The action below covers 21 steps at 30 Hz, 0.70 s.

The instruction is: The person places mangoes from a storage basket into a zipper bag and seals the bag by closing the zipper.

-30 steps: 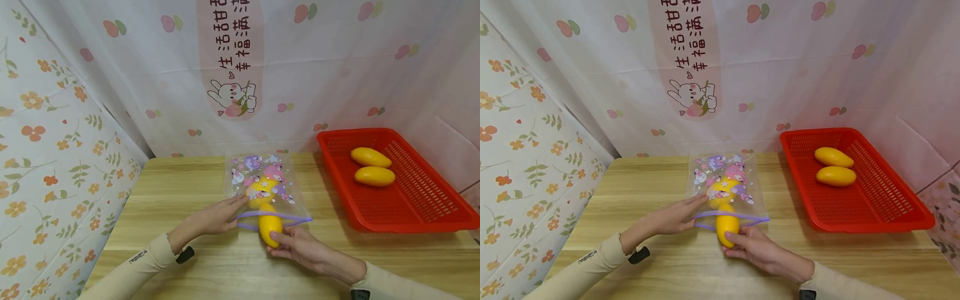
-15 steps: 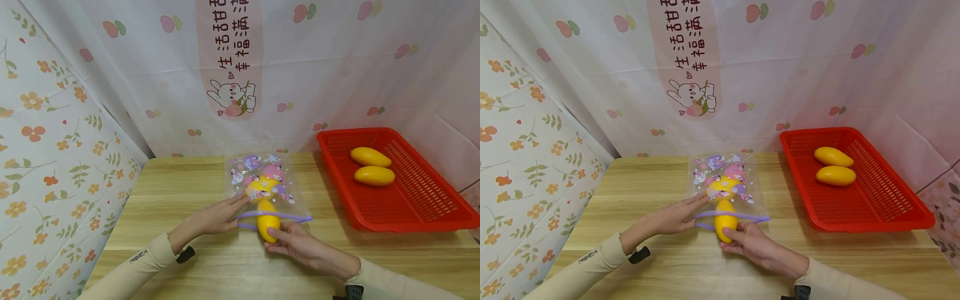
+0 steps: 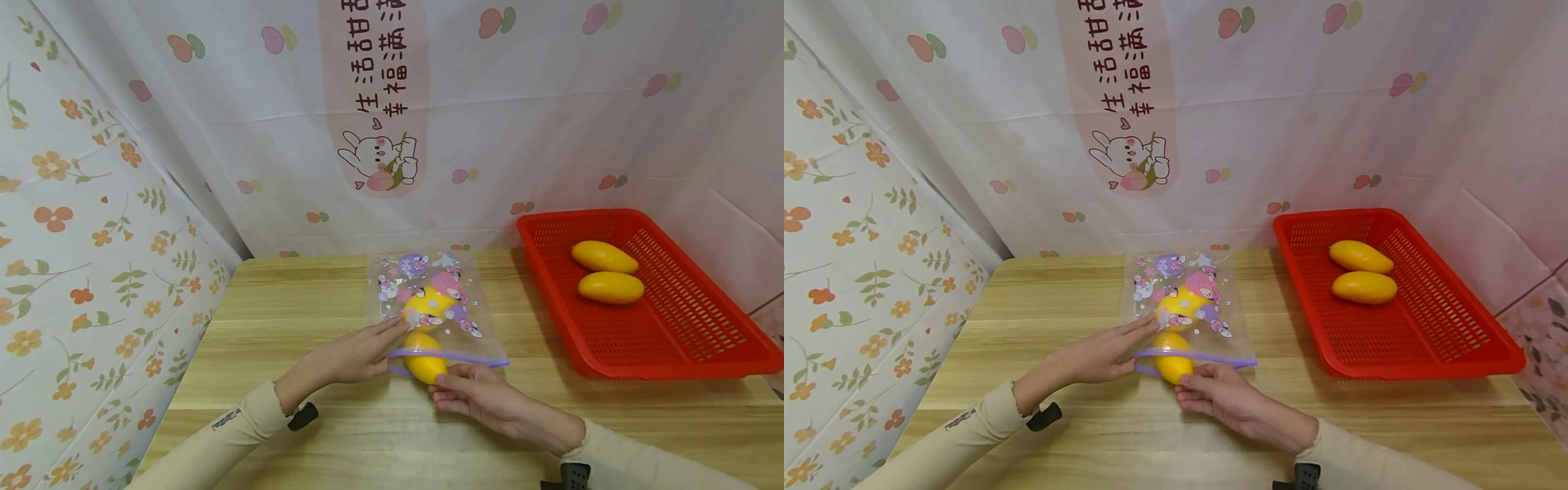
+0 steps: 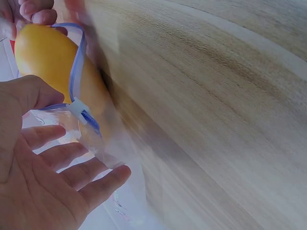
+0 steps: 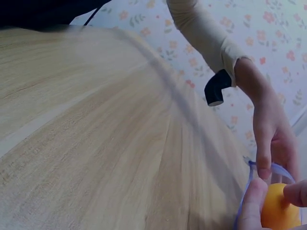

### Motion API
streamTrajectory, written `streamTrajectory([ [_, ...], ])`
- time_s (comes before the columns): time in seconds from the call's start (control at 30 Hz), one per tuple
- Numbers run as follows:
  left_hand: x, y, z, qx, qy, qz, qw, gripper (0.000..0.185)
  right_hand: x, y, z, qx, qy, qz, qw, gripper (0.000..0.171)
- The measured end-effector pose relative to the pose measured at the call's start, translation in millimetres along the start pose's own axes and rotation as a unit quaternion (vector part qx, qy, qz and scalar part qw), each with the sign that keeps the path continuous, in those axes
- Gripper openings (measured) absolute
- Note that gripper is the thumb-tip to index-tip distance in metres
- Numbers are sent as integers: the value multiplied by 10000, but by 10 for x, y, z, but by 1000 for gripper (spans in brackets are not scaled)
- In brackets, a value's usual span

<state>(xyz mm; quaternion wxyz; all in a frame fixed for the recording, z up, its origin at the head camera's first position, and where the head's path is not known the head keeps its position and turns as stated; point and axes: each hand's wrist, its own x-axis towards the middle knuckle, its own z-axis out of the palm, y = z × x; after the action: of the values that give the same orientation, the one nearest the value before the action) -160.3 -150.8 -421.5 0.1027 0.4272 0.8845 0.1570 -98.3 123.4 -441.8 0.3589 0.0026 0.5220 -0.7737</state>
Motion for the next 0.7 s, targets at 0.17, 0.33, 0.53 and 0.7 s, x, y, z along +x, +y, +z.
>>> streamTrajectory([
  [0.17,-2,8,0,-14,11,39,10000,70,13,5,9,61,61,-30,10000,42],
  [0.33,0,17,-4,-16,-47,0,10000,70,33,44,14,94,137,-20,9999,40],
  [0.53,7,11,3,44,-43,75,10000,69,76,94,18,89,233,-119,9996,40],
  [0.7,10,-1,8,64,-12,131,9999,70,103,104,26,63,274,-120,9995,38],
])
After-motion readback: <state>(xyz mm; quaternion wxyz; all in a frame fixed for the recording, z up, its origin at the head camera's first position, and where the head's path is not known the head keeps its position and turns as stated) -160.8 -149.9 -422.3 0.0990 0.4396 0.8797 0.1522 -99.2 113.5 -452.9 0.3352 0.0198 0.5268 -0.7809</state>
